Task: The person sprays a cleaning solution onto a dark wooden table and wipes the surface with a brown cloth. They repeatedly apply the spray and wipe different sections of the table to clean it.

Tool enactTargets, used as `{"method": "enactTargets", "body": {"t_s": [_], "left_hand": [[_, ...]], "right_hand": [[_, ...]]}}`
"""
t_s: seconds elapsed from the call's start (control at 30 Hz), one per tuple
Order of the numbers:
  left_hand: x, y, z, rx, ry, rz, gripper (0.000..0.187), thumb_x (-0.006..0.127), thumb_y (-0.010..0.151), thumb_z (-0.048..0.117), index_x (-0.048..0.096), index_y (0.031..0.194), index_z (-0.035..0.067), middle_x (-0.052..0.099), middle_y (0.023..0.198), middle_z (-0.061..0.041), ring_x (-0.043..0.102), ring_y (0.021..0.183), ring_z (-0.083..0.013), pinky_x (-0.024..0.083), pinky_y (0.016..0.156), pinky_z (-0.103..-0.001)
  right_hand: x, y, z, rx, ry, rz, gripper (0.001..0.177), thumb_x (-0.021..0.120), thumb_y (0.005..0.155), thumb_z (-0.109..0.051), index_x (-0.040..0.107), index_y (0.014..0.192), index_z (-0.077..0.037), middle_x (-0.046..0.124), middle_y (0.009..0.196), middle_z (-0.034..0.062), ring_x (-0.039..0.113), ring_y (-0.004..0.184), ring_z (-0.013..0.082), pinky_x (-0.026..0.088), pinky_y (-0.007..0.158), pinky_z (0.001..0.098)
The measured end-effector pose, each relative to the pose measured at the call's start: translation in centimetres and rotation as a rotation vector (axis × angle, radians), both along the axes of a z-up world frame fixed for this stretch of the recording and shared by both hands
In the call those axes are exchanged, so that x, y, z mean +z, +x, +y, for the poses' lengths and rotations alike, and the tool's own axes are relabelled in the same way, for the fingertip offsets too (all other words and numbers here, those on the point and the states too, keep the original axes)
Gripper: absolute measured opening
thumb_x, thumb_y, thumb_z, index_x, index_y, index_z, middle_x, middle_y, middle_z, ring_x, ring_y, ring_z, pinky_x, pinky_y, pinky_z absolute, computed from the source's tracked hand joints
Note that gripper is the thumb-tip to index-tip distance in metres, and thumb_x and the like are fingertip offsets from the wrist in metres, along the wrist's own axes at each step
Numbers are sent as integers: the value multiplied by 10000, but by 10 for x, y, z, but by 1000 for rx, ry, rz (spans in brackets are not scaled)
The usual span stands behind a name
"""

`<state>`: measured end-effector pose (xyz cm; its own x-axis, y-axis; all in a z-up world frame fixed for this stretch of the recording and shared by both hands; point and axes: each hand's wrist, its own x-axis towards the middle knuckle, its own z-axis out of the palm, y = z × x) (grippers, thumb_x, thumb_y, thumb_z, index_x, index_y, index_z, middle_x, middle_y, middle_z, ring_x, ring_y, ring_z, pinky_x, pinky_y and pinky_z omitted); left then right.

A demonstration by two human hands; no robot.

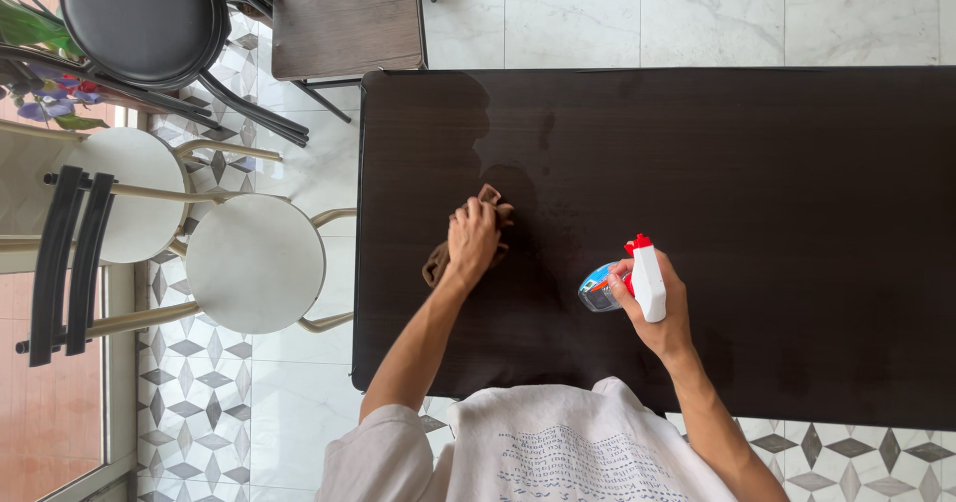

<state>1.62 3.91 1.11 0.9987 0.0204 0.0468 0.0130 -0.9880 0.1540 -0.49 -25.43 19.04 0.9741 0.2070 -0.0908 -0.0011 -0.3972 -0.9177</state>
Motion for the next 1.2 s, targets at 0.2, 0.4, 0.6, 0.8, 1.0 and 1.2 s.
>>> {"method": "enactTargets", "body": {"t_s": [0.2, 0.4, 0.6, 0.8, 1.0, 1.2], "left_hand": [[-32, 20, -29, -34, 61, 12, 286, 750, 842, 167, 650, 1053, 0, 617, 1092, -159, 690, 862, -307, 611, 662, -433], [-38, 83, -27, 30, 194, 151, 299, 677, 921, 209, 648, 1124, -9, 626, 1077, -178, 700, 804, -294, 621, 571, -432], [-39, 91, 13, 157, 191, 261, 330, 664, 922, 255, 645, 1145, 11, 614, 1127, -171, 710, 873, -317, 623, 602, -464], [-35, 49, 0, 124, 206, 244, 348, 690, 930, 216, 630, 1183, -15, 609, 1135, -203, 705, 821, -325, 610, 545, -489], [-62, 82, -27, 27, 164, 305, 376, 706, 916, 206, 632, 1184, -47, 607, 1183, -234, 701, 820, -300, 586, 516, -414], [-56, 142, -24, 142, 236, 218, 345, 673, 956, 237, 622, 1199, -3, 610, 1141, -217, 702, 806, -312, 589, 494, -454]], "right_hand": [[0, 5, 5, 0, -36, 31, 426, 728, 902, -156, 580, 1273, -9, 749, 963, 55, 698, 882, 177, 558, 820, 335], [-3, 10, 1, -18, -26, 39, 420, 721, 901, -164, 579, 1268, -17, 752, 972, 51, 710, 905, 166, 568, 809, 328], [-5, 14, -1, -23, -26, 31, 415, 728, 895, -164, 581, 1254, -16, 750, 986, 56, 721, 912, 177, 576, 816, 332], [-2, 19, 4, 19, -50, -22, 388, 740, 899, -170, 586, 1217, -9, 746, 946, 67, 725, 911, 182, 573, 850, 335], [-5, 27, 15, -32, -25, 63, 295, 762, 897, -208, 556, 1018, -35, 766, 953, 65, 704, 823, 184, 571, 755, 334], [-8, 32, 16, 29, 62, 50, 254, 759, 908, -195, 592, 1013, -35, 756, 947, 75, 744, 890, 168, 598, 795, 324]]}}
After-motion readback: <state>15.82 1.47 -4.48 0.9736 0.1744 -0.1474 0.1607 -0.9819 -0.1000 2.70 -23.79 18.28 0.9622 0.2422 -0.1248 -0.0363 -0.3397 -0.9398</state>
